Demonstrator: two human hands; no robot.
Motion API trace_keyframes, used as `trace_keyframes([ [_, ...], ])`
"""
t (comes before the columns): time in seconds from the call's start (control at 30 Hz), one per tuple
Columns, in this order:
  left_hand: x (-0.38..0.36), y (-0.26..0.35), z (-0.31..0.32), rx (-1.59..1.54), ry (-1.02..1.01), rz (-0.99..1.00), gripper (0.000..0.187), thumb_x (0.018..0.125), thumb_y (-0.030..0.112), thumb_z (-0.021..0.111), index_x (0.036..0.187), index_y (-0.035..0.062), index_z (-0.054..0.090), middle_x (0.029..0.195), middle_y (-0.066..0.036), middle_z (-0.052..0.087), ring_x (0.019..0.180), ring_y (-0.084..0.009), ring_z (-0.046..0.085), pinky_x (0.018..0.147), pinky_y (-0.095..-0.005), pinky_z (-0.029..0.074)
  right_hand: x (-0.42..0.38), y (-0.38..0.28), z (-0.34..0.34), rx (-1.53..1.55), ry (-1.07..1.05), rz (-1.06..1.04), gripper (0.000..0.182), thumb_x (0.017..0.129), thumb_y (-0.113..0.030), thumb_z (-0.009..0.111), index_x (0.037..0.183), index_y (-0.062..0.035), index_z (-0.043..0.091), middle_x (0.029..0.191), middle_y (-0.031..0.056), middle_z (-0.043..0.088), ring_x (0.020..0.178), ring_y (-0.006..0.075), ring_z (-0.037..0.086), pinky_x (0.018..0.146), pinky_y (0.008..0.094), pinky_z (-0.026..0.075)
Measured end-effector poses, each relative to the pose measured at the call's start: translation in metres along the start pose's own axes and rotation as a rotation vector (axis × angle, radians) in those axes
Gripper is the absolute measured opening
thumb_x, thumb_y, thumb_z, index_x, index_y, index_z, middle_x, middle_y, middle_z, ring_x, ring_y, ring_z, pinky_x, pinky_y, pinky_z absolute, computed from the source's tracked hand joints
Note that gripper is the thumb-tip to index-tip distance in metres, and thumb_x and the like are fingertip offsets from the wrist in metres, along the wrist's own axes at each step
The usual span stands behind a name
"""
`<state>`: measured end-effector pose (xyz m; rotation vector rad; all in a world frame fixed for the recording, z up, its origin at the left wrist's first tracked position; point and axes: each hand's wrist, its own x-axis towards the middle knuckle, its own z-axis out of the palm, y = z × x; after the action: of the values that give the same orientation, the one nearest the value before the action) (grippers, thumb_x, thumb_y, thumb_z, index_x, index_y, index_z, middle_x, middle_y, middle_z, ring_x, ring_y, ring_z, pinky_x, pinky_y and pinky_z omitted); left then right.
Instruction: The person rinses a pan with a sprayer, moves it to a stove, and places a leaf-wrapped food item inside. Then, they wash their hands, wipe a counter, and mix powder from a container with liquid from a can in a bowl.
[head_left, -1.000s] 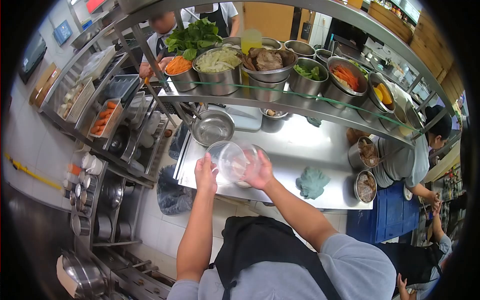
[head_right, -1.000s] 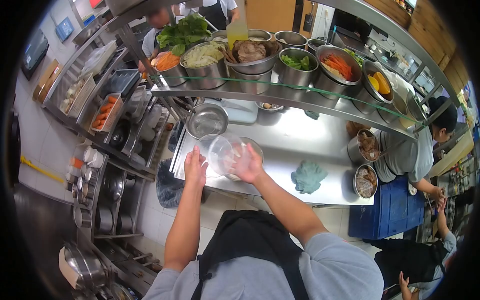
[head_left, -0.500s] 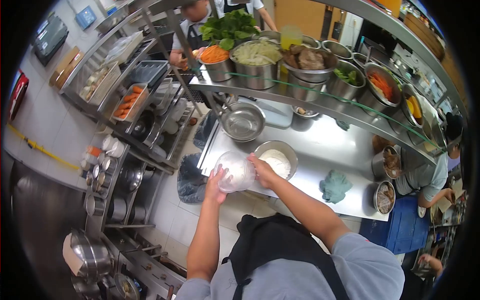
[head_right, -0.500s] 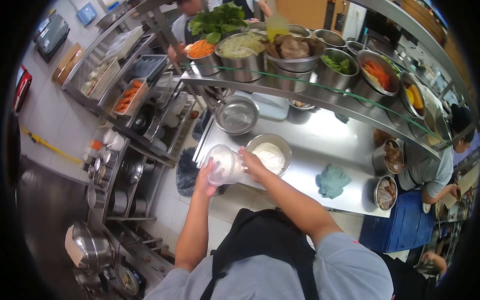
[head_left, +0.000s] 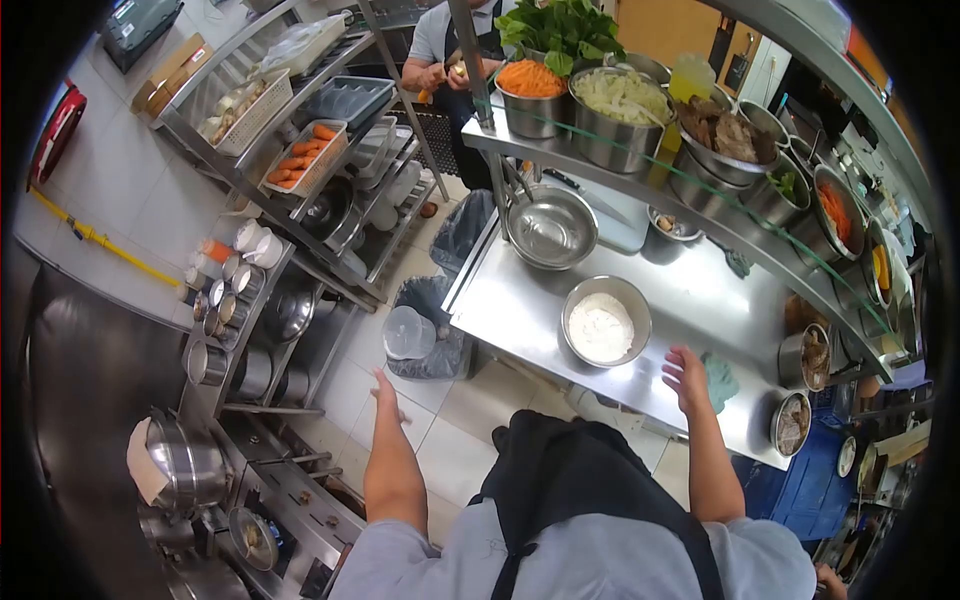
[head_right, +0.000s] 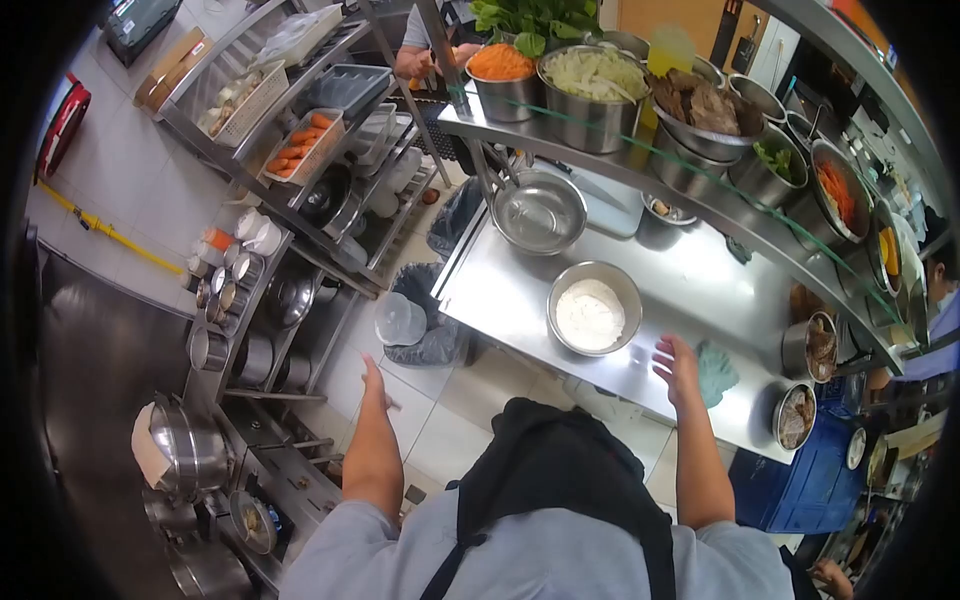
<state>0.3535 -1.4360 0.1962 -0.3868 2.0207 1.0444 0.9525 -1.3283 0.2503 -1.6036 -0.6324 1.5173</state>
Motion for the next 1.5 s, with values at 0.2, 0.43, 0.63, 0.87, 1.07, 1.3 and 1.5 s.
trace_keyframes([
  [0.2,0.199,-0.181,-0.019,1.004,-0.317,0.425,0.079,0.095,0.054,0.052,0.153,0.0037,0.032,0.158,-0.022,0.030,0.145,-0.0387,0.031,0.110,-0.0539,0.036,-0.011,0.036,-0.062,-0.031,0.201,-0.052,0.038,0.097,-0.038,0.052,0.122,-0.0099,0.059,0.110,0.0063,0.061,0.093,0.0195,0.059,0.080,0.0367,0.051],
  [0.43,0.061,-0.193,-0.066,1.071,-0.756,-0.029,0.063,0.101,0.041,0.049,0.153,0.0121,0.029,0.155,-0.017,0.036,0.143,-0.0402,0.028,0.106,-0.0683,0.032,-0.027,0.046,-0.044,0.208,0.174,0.019,0.034,0.090,-0.021,0.058,0.122,-0.0098,0.056,0.111,0.0079,0.061,0.098,0.0235,0.062,0.084,0.0375,0.052],
  [0.63,0.082,-0.143,-0.021,0.696,-0.495,-0.070,0.052,0.102,0.036,0.047,0.146,0.0105,0.038,0.144,-0.018,0.048,0.131,-0.0355,0.047,0.102,-0.0598,0.040,0.010,0.048,0.044,0.348,-0.146,0.189,0.035,0.088,-0.021,0.069,0.115,-0.0091,0.051,0.116,0.0117,0.053,0.096,0.0293,0.062,0.083,0.0462,0.058],
  [0.87,0.038,-0.087,0.050,0.590,-0.556,0.239,0.041,0.099,0.036,0.054,0.133,0.0142,0.048,0.129,-0.012,0.059,0.116,-0.0301,0.057,0.092,-0.0540,0.047,0.030,0.051,0.069,0.375,-0.013,0.170,0.014,0.083,-0.006,0.061,0.085,-0.0115,0.047,0.087,0.0055,0.054,0.079,0.0236,0.061,0.068,0.0446,0.059],
  [1.07,0.023,-0.141,0.042,0.685,-0.596,0.168,0.042,0.098,0.039,0.056,0.131,0.0145,0.050,0.124,-0.011,0.061,0.109,-0.0282,0.060,0.087,-0.0506,0.049,0.025,0.058,0.010,0.422,0.051,0.156,0.017,0.082,-0.007,0.062,0.089,-0.0120,0.047,0.093,0.0067,0.055,0.083,0.0258,0.062,0.072,0.0427,0.058],
  [1.3,0.037,-0.205,-0.023,1.058,-0.754,0.219,0.036,0.098,0.032,0.052,0.129,0.0139,0.053,0.118,-0.013,0.062,0.106,-0.0303,0.061,0.085,-0.0512,0.048,0.013,0.054,-0.072,0.501,0.130,0.116,0.021,0.082,-0.004,0.058,0.101,-0.0106,0.056,0.099,0.0051,0.060,0.083,0.0233,0.065,0.071,0.0408,0.060],
  [1.5,0.003,-0.211,-0.018,1.005,-0.626,0.131,0.034,0.099,0.030,0.049,0.127,0.0124,0.054,0.117,-0.013,0.065,0.103,-0.0313,0.064,0.083,-0.0508,0.049,-0.009,0.044,-0.102,0.398,0.123,0.068,0.035,0.081,0.000,0.056,0.115,-0.0054,0.060,0.094,0.0074,0.064,0.076,0.0209,0.067,0.062,0.0375,0.062],
])
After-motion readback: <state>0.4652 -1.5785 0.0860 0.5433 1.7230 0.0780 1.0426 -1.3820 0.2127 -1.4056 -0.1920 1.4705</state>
